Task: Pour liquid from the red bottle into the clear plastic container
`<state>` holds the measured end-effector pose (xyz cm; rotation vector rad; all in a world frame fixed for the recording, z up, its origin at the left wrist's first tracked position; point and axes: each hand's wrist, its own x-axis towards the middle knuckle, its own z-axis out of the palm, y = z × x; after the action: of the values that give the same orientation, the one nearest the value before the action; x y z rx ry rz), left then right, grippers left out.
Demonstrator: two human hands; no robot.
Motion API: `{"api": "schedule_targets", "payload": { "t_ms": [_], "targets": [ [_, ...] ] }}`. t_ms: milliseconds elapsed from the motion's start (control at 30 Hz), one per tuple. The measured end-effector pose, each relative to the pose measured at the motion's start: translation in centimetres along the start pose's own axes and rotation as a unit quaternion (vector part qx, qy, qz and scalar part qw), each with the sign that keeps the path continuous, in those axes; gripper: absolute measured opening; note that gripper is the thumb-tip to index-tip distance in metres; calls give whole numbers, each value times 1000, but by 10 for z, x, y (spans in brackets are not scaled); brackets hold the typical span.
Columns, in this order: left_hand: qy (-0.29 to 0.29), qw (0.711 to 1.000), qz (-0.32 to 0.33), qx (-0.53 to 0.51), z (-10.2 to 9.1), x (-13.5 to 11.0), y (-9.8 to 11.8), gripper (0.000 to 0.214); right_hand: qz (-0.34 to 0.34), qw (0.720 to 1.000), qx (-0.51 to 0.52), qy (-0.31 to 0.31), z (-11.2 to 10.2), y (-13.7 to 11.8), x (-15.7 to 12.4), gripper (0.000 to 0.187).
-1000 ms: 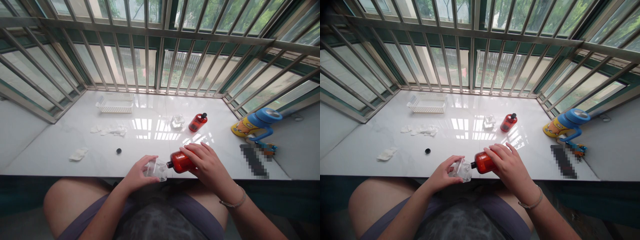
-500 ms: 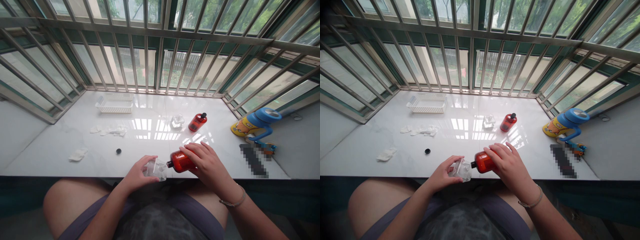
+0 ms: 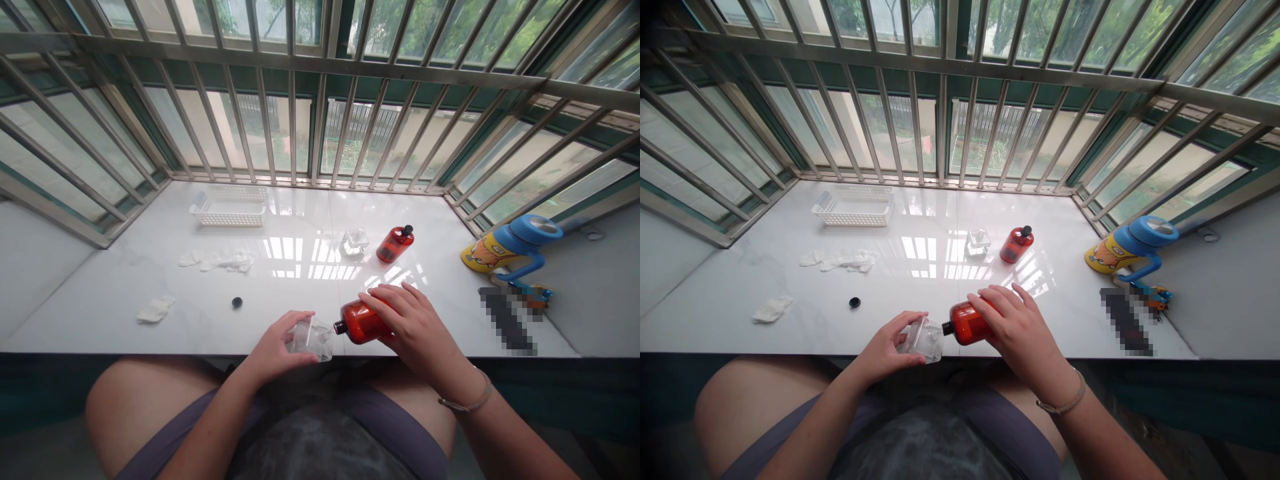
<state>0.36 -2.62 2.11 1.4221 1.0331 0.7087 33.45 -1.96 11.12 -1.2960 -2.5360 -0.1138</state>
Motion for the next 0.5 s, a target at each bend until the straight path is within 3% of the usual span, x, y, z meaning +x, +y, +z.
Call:
{"api": "schedule_targets", "payload": {
  "t_ms": [500],
  "targets": [
    [10,1000,7,-2,3,0,-3,79,-3,1000,-10,1,-3,-1,2,72]
  ]
}}
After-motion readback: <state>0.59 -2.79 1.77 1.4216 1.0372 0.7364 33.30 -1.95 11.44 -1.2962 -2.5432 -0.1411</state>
